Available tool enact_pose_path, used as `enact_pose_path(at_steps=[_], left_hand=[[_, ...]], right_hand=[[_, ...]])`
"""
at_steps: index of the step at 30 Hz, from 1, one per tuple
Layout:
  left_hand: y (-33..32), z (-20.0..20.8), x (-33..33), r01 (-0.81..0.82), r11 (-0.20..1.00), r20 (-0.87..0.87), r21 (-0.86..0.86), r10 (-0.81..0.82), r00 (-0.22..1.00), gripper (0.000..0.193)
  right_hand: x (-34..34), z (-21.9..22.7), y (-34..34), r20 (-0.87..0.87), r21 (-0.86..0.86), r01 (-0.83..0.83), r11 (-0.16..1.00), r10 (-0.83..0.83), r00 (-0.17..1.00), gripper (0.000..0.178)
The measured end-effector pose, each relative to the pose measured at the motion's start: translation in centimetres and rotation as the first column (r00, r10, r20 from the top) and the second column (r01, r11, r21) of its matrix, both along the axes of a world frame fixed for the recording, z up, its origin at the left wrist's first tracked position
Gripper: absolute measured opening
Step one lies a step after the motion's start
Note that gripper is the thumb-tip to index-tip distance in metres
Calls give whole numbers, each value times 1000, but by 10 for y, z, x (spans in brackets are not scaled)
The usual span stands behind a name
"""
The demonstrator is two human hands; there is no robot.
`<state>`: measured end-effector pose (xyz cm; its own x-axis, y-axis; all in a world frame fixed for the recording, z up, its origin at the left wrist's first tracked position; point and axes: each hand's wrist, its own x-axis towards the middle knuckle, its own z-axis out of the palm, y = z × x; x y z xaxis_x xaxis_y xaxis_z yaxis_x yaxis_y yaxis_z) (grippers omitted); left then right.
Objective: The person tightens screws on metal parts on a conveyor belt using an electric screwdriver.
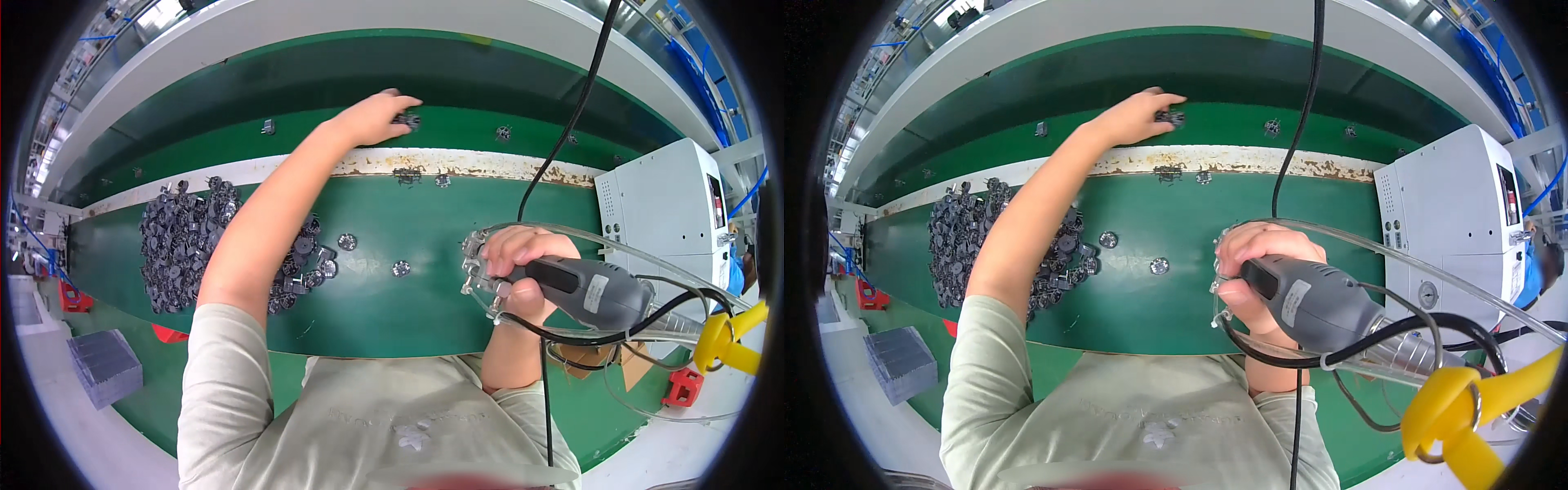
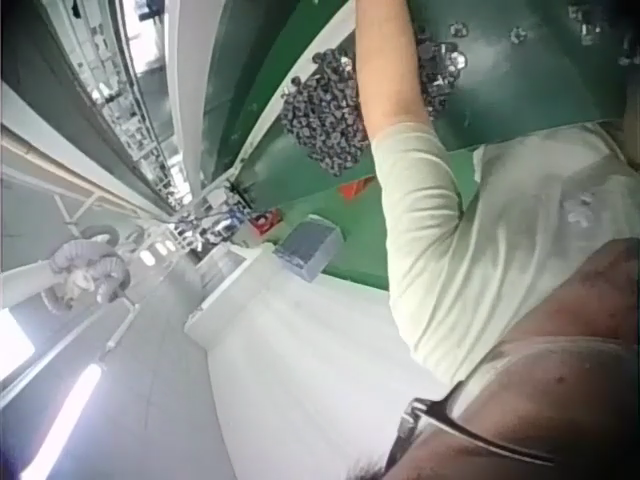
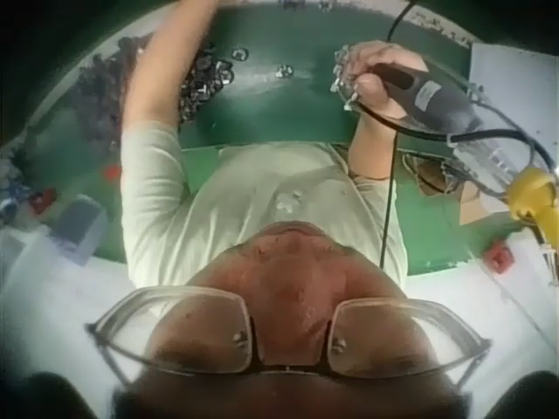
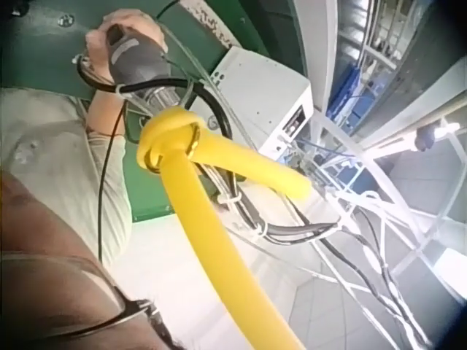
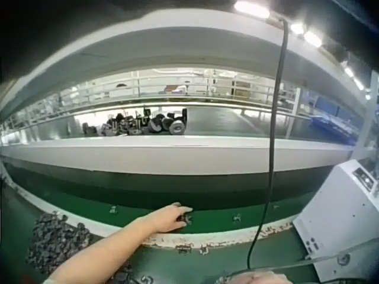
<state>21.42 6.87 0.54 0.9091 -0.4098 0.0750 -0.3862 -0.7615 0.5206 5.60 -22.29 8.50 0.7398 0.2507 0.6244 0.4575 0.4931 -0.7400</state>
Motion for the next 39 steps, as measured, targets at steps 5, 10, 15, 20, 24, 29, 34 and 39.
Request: enact_pose_path(at_steps=[5,10,15,20,24,29,34,39], left_hand=[[-88,6,19,-38,976,92,214,18,996,80],[-133,-2,35,-42,969,201,241,-7,980,73],[-133,-22,54,59,997,258,55,-71,963,38],[-106,2,20,52,999,211,-7,-50,976,37],[-87,40,-73,-37,993,236,-114,63,970,32],[-85,26,-194,-84,996,32,42,83,996,30],[-87,11,-212,-101,987,78,-125,112,991,29],[-83,7,-223,-78,983,106,-168,96,990,30]], right_hand=[[0,-5,2,-6,10,19,1000,-19,1000,35],[4,-13,6,-6,50,15,999,-14,1000,34],[5,-11,10,-14,99,7,995,-6,1000,32],[-3,0,11,-7,30,113,993,-113,994,38],[0,2,-5,-4,138,66,988,-66,998,41],[0,7,-8,52,113,-26,993,21,998,42],[-5,8,-2,53,80,-56,995,52,997,39],[-14,12,-6,23,53,-121,991,120,992,38]])
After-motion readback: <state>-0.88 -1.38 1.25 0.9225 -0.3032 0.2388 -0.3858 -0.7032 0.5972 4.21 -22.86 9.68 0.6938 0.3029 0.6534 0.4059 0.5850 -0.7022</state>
